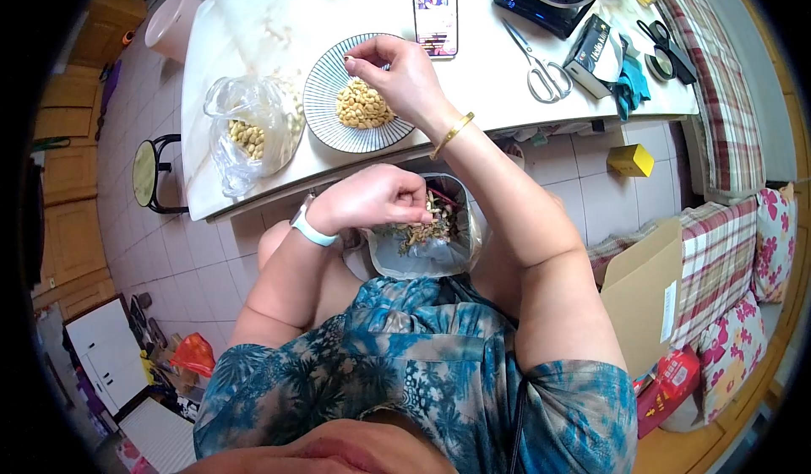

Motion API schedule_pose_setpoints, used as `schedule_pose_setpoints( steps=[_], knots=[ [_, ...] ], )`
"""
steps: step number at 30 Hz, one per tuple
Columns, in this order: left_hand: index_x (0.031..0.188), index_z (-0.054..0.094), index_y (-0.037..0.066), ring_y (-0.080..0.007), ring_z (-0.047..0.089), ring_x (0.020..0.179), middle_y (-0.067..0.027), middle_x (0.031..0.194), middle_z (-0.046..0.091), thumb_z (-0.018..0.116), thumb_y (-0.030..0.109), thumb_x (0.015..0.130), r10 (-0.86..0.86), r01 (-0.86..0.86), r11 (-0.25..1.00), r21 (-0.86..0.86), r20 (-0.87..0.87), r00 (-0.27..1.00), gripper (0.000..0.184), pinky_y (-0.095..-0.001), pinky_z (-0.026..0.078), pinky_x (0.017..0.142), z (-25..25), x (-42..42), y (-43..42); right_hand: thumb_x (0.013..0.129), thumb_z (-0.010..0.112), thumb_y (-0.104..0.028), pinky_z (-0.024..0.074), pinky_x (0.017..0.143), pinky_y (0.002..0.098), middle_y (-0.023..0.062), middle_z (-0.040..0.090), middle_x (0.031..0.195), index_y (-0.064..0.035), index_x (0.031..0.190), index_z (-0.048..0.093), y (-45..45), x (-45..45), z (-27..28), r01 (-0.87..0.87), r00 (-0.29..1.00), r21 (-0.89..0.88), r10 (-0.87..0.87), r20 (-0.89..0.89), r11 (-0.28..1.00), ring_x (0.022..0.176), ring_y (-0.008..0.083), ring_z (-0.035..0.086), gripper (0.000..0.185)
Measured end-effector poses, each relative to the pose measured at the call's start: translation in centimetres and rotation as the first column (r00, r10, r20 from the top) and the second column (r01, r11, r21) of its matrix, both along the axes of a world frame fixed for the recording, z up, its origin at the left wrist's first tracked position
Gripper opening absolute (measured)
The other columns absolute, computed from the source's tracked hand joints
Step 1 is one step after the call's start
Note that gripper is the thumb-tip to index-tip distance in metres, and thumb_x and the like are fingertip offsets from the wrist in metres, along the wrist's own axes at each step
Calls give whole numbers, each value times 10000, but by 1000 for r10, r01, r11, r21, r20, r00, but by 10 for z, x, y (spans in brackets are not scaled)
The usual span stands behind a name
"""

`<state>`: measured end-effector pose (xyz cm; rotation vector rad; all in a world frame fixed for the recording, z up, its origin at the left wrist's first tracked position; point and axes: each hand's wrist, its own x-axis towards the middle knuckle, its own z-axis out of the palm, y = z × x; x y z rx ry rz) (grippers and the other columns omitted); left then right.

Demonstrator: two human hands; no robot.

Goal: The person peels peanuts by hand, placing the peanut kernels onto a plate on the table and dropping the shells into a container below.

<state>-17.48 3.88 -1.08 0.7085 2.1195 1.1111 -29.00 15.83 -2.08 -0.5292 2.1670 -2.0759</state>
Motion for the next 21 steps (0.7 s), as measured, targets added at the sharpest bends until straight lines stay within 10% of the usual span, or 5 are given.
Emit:
schedule_pose_setpoints(
  steps=[4,6,11,21],
  knots=[
    [884,664,42,-28,539,670,66,730,605,771,201,918,218,-308,888,342,278,936,195,-225,429,580,4,-8,-12,922,754,-215,547,753,271,80,759,889,-2,1032,754,1,-1,0,15,999,41,-13,-50,999,828,126,701,240],
    [995,642,46,-23,503,682,63,764,582,677,220,992,435,-498,635,591,259,862,178,-182,389,588,-6,-15,-14,919,756,-210,550,753,277,78,761,887,-5,1023,757,1,0,2,24,999,21,-23,-33,999,823,130,703,230],
    [1017,639,41,-34,421,643,41,721,521,498,384,1086,730,-658,461,596,167,663,377,-191,360,590,-12,-43,-44,908,763,-195,555,750,291,71,754,908,-17,999,767,-4,3,0,70,987,7,-68,-148,998,805,137,700,200],
    [982,640,46,-20,366,582,67,691,466,513,380,1082,707,-702,365,611,309,637,371,-191,286,516,-14,-56,-37,832,772,-146,544,797,370,102,695,902,-59,925,775,-8,9,1,130,889,114,-65,-454,985,884,257,674,127]
  ],
)
